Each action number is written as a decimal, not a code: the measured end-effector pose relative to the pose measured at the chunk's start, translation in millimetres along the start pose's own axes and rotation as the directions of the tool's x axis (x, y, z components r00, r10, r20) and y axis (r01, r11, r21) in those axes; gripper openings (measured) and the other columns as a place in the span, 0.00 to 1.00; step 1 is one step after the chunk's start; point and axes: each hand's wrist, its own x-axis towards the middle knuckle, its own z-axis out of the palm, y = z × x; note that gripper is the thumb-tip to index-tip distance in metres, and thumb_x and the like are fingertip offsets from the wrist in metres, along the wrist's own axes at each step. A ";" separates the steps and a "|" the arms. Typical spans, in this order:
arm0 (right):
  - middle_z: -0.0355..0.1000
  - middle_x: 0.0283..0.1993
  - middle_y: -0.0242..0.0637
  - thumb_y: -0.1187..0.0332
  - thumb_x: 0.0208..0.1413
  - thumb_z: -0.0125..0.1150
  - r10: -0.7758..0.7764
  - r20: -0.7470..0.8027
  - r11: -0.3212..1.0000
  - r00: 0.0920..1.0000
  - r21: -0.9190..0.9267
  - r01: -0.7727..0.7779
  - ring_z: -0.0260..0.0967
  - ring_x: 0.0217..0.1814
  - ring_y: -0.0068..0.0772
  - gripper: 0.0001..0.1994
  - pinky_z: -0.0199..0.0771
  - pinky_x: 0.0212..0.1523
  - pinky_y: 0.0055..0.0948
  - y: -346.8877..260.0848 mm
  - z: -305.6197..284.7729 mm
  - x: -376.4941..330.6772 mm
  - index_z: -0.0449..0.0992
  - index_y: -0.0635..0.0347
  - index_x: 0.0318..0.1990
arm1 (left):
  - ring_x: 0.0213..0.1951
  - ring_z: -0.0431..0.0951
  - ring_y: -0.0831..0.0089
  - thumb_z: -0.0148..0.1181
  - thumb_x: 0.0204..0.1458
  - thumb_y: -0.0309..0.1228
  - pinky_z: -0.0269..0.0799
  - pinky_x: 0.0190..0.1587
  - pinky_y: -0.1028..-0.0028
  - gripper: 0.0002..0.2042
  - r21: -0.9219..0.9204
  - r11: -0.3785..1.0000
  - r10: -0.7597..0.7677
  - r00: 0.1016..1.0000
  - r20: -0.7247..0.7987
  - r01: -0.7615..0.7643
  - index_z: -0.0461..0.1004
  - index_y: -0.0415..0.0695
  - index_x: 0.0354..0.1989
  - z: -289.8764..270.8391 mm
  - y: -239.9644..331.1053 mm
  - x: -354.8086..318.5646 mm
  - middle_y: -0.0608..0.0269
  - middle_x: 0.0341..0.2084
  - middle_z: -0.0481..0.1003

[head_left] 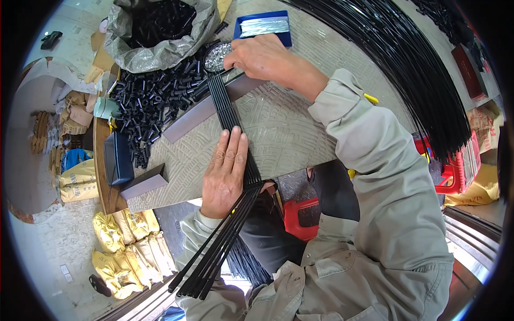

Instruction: Bundling groups of black cable strands together and using pliers to trim excess material.

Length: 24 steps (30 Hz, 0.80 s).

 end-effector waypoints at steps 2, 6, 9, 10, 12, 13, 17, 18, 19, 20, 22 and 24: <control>0.73 0.28 0.37 0.74 0.41 0.53 -0.002 -0.027 1.000 1.000 -0.005 0.002 0.72 0.32 0.41 0.10 0.68 0.29 0.35 -0.1 4.6 2.1 0.77 0.48 0.30 | 0.59 0.55 0.48 0.56 0.41 0.51 0.56 0.58 0.63 0.39 0.015 1.000 0.008 1.000 0.007 -0.008 0.57 0.31 0.56 0.7 -1.1 -0.9 0.43 0.56 0.57; 0.73 0.28 0.36 0.73 0.41 0.53 -0.020 -0.021 1.000 1.000 0.011 0.020 0.71 0.32 0.39 0.08 0.68 0.28 0.35 -2.4 8.9 5.0 0.76 0.48 0.29 | 0.59 0.55 0.49 0.57 0.40 0.50 0.57 0.58 0.63 0.40 -0.040 0.999 -0.018 1.000 0.011 0.019 0.56 0.31 0.56 -5.1 2.3 -1.3 0.44 0.57 0.56; 0.72 0.27 0.35 0.73 0.42 0.53 -0.038 -0.006 0.999 0.999 0.014 0.038 0.71 0.32 0.39 0.07 0.68 0.28 0.35 -3.9 7.2 6.0 0.76 0.49 0.29 | 0.60 0.55 0.49 0.57 0.40 0.50 0.56 0.58 0.63 0.40 -0.076 0.997 -0.032 0.999 0.003 0.032 0.56 0.32 0.57 -6.4 2.0 -2.0 0.44 0.57 0.56; 0.72 0.27 0.35 0.73 0.43 0.53 -0.038 0.000 0.999 0.999 0.009 0.038 0.71 0.32 0.40 0.07 0.68 0.29 0.35 -4.3 6.0 6.4 0.76 0.49 0.28 | 0.60 0.54 0.50 0.57 0.40 0.50 0.56 0.58 0.63 0.40 -0.084 0.996 -0.024 1.000 0.001 0.024 0.56 0.32 0.57 -6.1 1.0 -2.2 0.45 0.57 0.56; 0.72 0.27 0.35 0.73 0.43 0.53 -0.050 0.009 0.999 0.999 0.002 0.050 0.71 0.32 0.40 0.06 0.68 0.29 0.36 -6.3 4.8 7.5 0.75 0.49 0.28 | 0.60 0.54 0.50 0.57 0.40 0.50 0.55 0.58 0.63 0.40 -0.090 0.996 -0.025 1.000 -0.010 0.024 0.55 0.33 0.57 -7.7 0.8 -2.4 0.45 0.57 0.56; 0.71 0.28 0.34 0.71 0.45 0.53 -0.035 0.006 0.999 0.999 0.005 0.035 0.71 0.33 0.39 0.05 0.67 0.29 0.36 -9.0 6.1 7.9 0.75 0.50 0.29 | 0.60 0.54 0.51 0.56 0.40 0.50 0.54 0.59 0.63 0.40 -0.096 0.995 -0.018 1.000 0.000 0.018 0.55 0.34 0.57 -10.1 0.9 -2.7 0.46 0.57 0.56; 0.69 0.30 0.32 0.68 0.47 0.54 -0.049 -0.081 0.998 0.995 0.023 0.051 0.69 0.33 0.38 0.03 0.65 0.28 0.37 -12.1 13.7 7.5 0.73 0.52 0.29 | 0.60 0.53 0.52 0.55 0.41 0.51 0.52 0.60 0.62 0.39 -0.097 0.995 -0.014 1.000 0.015 0.016 0.55 0.36 0.58 -13.5 0.9 -4.9 0.48 0.58 0.55; 0.69 0.30 0.32 0.67 0.47 0.54 -0.082 -0.161 0.996 0.984 0.026 0.087 0.70 0.33 0.38 0.03 0.66 0.28 0.36 -10.9 14.7 6.4 0.73 0.52 0.28 | 0.61 0.53 0.53 0.55 0.42 0.51 0.51 0.60 0.62 0.39 -0.094 0.995 -0.014 1.000 0.011 0.015 0.55 0.36 0.58 -11.5 0.4 -5.5 0.48 0.58 0.55; 0.69 0.29 0.32 0.67 0.48 0.54 -0.113 -0.240 0.992 0.964 0.028 0.123 0.70 0.33 0.38 0.03 0.66 0.28 0.36 -8.7 14.8 5.4 0.72 0.53 0.28 | 0.61 0.53 0.53 0.54 0.42 0.51 0.51 0.60 0.61 0.39 -0.090 0.996 -0.013 1.000 0.008 0.014 0.54 0.37 0.59 -9.6 -0.4 -6.3 0.49 0.59 0.54; 0.69 0.29 0.32 0.67 0.48 0.54 -0.120 -0.239 0.991 0.964 0.027 0.130 0.70 0.33 0.38 0.03 0.66 0.28 0.36 -6.7 10.9 4.8 0.72 0.53 0.28 | 0.61 0.53 0.53 0.54 0.42 0.51 0.51 0.60 0.61 0.39 -0.089 0.996 -0.018 1.000 0.003 0.019 0.54 0.37 0.59 -6.8 -2.5 -7.5 0.49 0.59 0.54; 0.69 0.30 0.32 0.65 0.48 0.54 0.007 0.007 0.994 1.000 -0.113 -0.006 0.70 0.33 0.38 0.04 0.67 0.29 0.36 -1.2 0.8 3.3 0.73 0.52 0.28 | 0.61 0.53 0.53 0.53 0.43 0.52 0.51 0.60 0.61 0.39 -0.037 0.999 0.010 1.000 -0.005 -0.010 0.54 0.37 0.59 0.0 -7.4 -10.7 0.50 0.59 0.54; 0.70 0.30 0.32 0.64 0.48 0.54 0.086 0.125 0.978 0.988 -0.200 -0.059 0.70 0.33 0.37 0.05 0.67 0.29 0.36 -1.9 -1.2 3.4 0.73 0.52 0.27 | 0.61 0.53 0.54 0.53 0.43 0.52 0.51 0.60 0.61 0.39 -0.016 1.000 0.025 1.000 -0.012 -0.025 0.54 0.37 0.59 1.3 -7.2 -10.3 0.50 0.59 0.54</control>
